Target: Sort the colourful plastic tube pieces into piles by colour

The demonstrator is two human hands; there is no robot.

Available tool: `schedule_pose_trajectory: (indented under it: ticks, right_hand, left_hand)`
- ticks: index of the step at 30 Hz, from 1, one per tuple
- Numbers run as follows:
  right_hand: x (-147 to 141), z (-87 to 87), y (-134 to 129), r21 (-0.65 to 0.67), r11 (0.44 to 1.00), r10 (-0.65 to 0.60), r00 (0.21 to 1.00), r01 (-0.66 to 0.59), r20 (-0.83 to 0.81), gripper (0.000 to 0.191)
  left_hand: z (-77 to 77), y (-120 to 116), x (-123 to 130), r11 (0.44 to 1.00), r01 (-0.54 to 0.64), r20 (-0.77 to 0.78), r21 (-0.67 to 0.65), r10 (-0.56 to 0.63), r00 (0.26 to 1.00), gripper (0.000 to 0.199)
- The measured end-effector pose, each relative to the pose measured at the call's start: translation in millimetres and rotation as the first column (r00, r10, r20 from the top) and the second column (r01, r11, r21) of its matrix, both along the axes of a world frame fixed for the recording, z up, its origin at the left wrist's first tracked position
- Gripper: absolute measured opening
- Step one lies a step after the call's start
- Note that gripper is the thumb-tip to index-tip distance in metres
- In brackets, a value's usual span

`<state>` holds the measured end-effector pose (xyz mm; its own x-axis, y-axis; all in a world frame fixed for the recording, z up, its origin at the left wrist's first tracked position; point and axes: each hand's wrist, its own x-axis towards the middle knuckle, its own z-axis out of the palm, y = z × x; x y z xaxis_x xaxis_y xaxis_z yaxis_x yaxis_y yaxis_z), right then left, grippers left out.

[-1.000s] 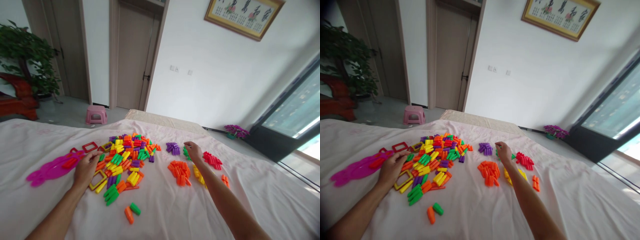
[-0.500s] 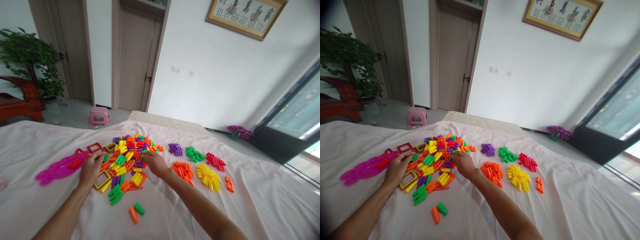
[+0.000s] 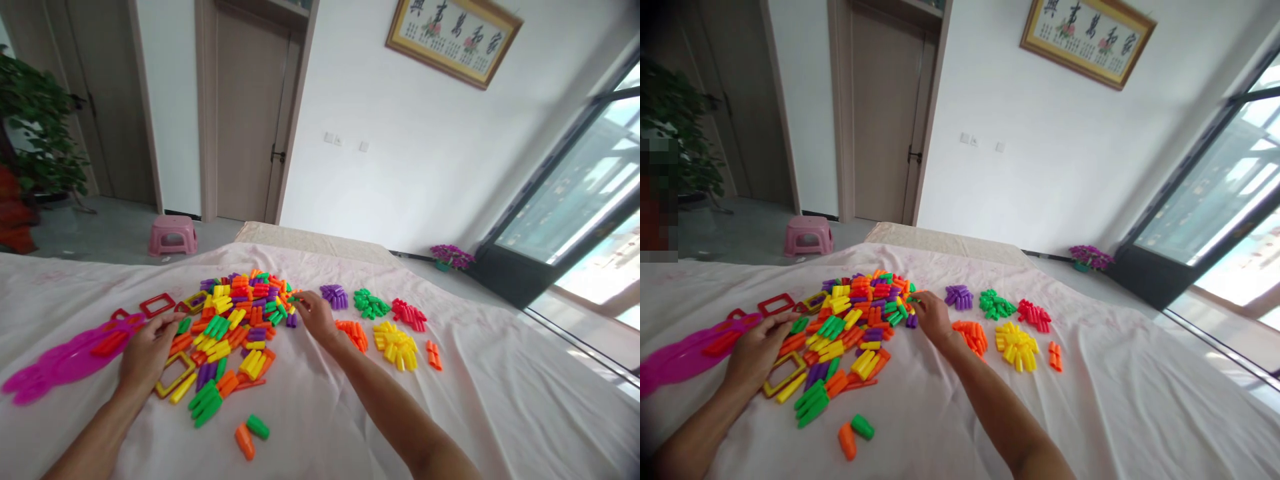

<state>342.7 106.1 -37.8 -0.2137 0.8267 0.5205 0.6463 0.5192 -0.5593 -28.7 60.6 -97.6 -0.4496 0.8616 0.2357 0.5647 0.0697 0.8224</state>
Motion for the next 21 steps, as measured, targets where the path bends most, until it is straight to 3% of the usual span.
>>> schedule_pose_trajectory:
  ticks: [3, 6, 11, 16, 21]
  right_hand:
    - [56.1, 1.5, 21.2, -0.066, 0.979, -0.199, 0.977, 0.195, -0.074, 0.025]
    - [121.4, 6.9, 38.8, -0.15, 0.889, -0.439, 0.898, 0.432, -0.02, 0.032]
    - [209.6, 18.4, 50.7, -0.154, 0.751, -0.642, 0.765, 0.642, 0.055, 0.038]
    - [253.0, 11.0, 57.9, -0.168, 0.62, -0.742, 0.643, 0.766, 0.191, 0.039]
    - [265.4, -3.4, 67.5, -0.196, 0.585, -0.716, 0.614, 0.787, 0.332, 0.036]
  left_hand:
    - [3.8, -2.2, 0.7, 0.998, 0.02, 0.082, -0.061, -0.015, 0.997, 0.039]
    - [7.0, -4.0, 2.1, 0.998, 0.016, 0.091, -0.066, -0.01, 0.996, 0.038]
    - [11.4, -4.2, 5.1, 0.997, -0.008, 0.083, -0.071, 0.013, 0.996, 0.038]
    - [14.4, -4.7, 5.9, 0.996, -0.01, 0.096, -0.091, 0.019, 0.995, 0.04]
    - [9.1, -3.7, 3.4, 0.996, -0.003, 0.122, -0.092, 0.015, 0.992, 0.04]
